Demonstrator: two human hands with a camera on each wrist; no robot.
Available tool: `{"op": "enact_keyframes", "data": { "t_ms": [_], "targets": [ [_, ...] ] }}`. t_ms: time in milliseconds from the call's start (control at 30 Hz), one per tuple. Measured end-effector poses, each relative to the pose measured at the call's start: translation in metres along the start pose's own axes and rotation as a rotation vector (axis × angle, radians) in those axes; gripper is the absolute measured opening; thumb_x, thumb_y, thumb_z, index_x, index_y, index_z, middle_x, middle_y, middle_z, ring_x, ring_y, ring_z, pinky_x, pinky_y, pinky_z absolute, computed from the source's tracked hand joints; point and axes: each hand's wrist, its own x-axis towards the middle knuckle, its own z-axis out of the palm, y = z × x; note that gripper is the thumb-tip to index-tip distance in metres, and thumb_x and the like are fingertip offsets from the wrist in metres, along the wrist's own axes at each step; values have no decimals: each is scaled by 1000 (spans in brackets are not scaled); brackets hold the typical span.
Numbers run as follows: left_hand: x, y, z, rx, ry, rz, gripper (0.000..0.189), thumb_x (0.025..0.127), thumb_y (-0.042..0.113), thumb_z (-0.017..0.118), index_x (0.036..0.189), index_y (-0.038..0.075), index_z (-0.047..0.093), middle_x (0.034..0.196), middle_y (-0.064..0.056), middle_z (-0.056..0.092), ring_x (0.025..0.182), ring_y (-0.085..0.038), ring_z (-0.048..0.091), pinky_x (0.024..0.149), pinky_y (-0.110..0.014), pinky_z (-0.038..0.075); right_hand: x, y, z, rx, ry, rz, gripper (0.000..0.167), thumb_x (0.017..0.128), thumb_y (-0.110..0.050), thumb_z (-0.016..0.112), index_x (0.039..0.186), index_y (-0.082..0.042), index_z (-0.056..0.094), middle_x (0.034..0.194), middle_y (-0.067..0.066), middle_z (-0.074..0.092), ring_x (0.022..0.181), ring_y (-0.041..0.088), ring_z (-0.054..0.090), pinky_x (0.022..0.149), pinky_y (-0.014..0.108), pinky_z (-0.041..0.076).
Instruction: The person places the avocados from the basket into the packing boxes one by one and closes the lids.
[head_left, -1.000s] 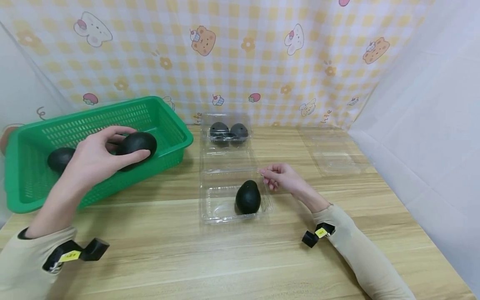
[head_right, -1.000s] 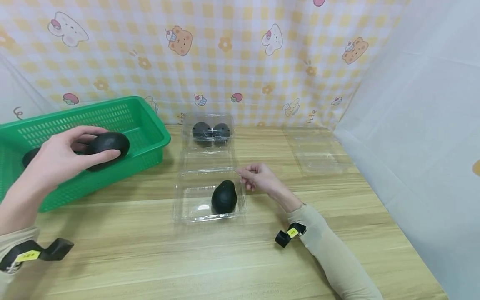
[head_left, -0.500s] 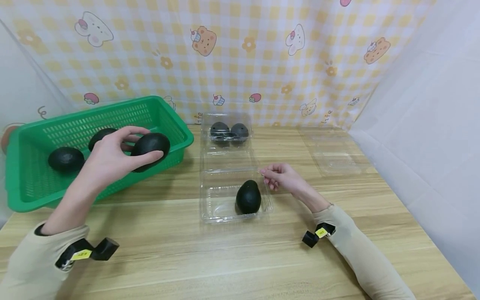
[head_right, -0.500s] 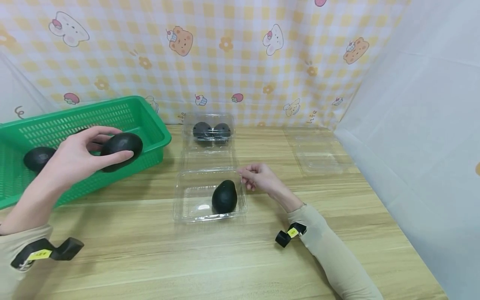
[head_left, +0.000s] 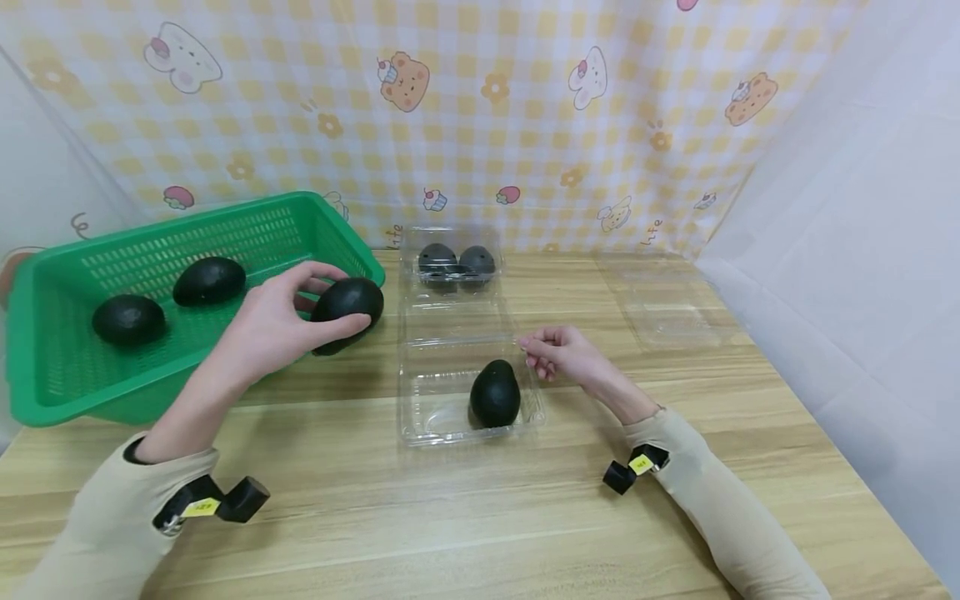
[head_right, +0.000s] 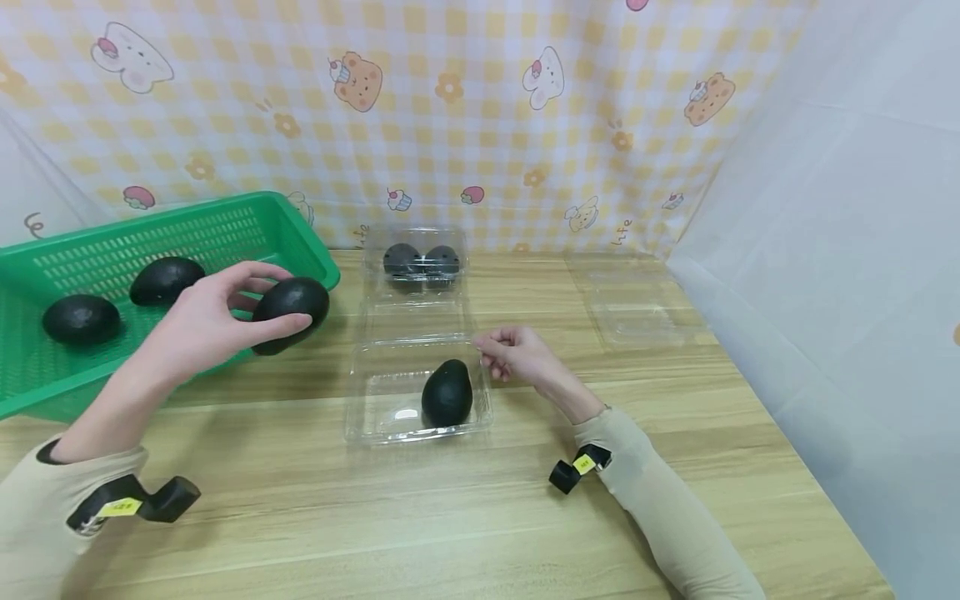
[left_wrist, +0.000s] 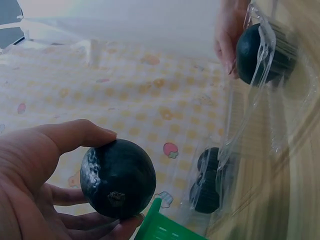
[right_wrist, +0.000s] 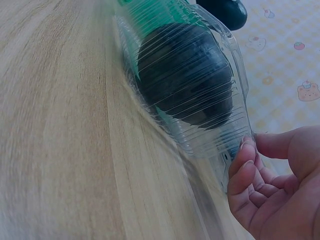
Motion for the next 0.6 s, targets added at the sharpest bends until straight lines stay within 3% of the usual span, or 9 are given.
{"op": "enact_keyframes", "data": {
  "t_ms": [600],
  "targets": [
    [9,13,30,-53,-52,42,65,83,47,81,131,11,58,122,-15,63,111,-31,60,84,-48,53,0,0,1,9,5,3,32,104,-20,58,104,12,59,75,2,61,59,11,54,53,20,45]
  ]
}}
